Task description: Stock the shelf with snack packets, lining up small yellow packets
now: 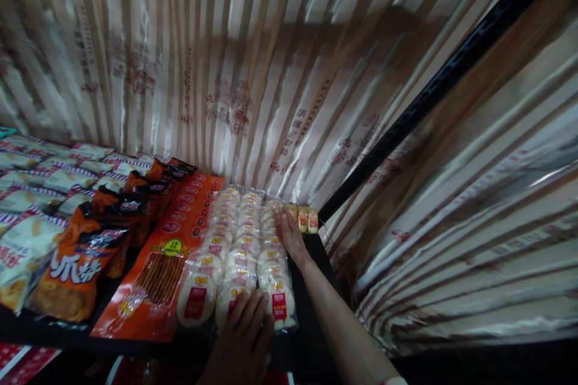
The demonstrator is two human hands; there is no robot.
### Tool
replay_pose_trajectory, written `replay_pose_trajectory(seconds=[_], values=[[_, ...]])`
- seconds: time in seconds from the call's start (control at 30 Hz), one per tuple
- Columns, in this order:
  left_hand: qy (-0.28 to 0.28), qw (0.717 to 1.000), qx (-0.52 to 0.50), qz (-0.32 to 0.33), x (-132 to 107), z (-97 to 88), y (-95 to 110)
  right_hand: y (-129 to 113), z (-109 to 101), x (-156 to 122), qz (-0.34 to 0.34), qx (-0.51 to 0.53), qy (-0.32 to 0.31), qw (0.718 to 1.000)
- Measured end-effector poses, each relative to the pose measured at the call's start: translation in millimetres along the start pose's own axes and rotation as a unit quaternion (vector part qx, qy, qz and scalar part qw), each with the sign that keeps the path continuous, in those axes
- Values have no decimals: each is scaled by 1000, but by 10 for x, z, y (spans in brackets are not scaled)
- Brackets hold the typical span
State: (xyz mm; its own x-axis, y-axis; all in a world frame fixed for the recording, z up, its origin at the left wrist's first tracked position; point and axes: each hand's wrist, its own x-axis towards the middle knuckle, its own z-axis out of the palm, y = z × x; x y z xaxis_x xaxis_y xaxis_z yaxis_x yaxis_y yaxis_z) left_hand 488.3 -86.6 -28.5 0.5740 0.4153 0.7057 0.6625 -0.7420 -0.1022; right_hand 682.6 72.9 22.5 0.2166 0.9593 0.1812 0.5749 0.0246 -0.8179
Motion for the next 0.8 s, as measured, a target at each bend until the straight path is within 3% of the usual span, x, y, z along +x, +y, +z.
replay_pose_trajectory(seconds=[0.2, 0.57, 0.67, 0.8], values=[[-16, 1000, 2, 2, 16, -6, -23, 29, 40, 161, 8, 20, 4, 1000], [-44, 999, -22, 4, -14, -32, -27, 28, 46, 160, 35, 19, -4, 999], [-70, 997, -26, -8, 13, -100, -14, -22, -19, 33, 24, 25, 31, 999], [-69, 997, -22, -17, 27, -180, 27, 32, -136, -375, 16, 61, 74, 995]])
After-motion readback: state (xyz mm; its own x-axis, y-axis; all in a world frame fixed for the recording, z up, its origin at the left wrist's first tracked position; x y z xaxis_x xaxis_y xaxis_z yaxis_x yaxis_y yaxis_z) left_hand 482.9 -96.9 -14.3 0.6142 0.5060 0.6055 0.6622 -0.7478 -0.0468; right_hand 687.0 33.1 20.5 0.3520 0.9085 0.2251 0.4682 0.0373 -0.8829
